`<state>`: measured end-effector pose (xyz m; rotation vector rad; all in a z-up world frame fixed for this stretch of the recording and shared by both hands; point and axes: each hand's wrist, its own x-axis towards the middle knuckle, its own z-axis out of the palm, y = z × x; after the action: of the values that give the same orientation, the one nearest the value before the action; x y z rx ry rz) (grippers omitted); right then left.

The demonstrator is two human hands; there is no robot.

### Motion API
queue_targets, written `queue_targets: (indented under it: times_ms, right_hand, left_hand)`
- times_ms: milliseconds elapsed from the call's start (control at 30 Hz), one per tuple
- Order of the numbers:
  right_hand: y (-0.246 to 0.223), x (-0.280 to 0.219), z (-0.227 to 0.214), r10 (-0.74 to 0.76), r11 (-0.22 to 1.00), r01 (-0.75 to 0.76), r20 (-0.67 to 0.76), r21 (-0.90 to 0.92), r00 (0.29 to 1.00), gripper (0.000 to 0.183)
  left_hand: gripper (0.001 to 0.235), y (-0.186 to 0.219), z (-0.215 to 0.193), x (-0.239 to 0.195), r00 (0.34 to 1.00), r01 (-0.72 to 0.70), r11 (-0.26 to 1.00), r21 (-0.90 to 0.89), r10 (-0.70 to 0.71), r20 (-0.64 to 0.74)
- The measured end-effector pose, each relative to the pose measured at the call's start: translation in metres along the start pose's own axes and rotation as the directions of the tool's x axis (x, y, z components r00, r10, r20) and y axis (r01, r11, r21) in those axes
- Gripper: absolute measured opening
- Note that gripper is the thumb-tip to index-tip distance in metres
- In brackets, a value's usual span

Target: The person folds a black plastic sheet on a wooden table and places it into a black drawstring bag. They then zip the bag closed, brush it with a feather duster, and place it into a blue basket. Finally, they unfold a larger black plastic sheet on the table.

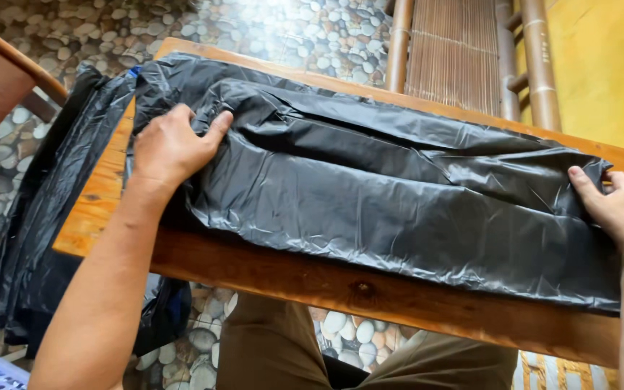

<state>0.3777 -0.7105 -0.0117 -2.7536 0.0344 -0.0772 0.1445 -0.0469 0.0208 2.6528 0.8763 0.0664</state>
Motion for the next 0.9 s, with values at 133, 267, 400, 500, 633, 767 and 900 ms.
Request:
queue_targets:
  times_ms: [133,267,400,500,633,767,900]
  right_hand:
    - [-0.019,-0.013,-0.010,0.087,0.898,-0.131,0.121,0.420,0.989,0.052]
    - [-0.034,-0.021,-0.017,0.142,0.862,-0.215,0.188,0.459,0.972,0.080]
    - [-0.023,-0.010,-0.019,0.132,0.950,-0.162,0.128,0.267,0.983,0.075]
    - [-0.052,-0.011,-0.019,-0.193,0.980,0.185,-0.115,-0.073,0.974,0.089]
    - [-0.193,-0.069,-0.038,-0.517,0.856,0.517,-0.010,0.007,0.856,0.102]
    - [-0.280,-0.087,-0.023,-0.597,0.800,0.591,0.209,0.099,0.774,0.118]
    - [-0.317,-0.070,0.005,-0.708,0.698,0.702,0.288,0.144,0.645,0.114]
  left_hand:
    - [0.100,0.017,-0.023,0.006,0.992,0.009,0.984,-0.176,0.012,0.123]
    - [0.115,0.029,-0.041,0.011,0.955,0.127,0.964,-0.233,-0.056,0.292]
    - [0.106,0.026,-0.047,0.002,0.948,0.116,0.922,-0.370,0.009,0.320]
    - [0.073,0.022,-0.046,-0.005,0.967,-0.030,0.837,-0.547,0.162,0.195]
    - [0.037,0.012,-0.030,-0.005,0.922,-0.261,0.534,-0.804,0.385,-0.044]
    - [0.035,-0.003,-0.012,0.000,0.904,-0.337,0.416,-0.845,0.395,-0.167]
    - [0.036,-0.005,-0.010,0.004,0.882,-0.418,0.386,-0.822,0.390,-0.265]
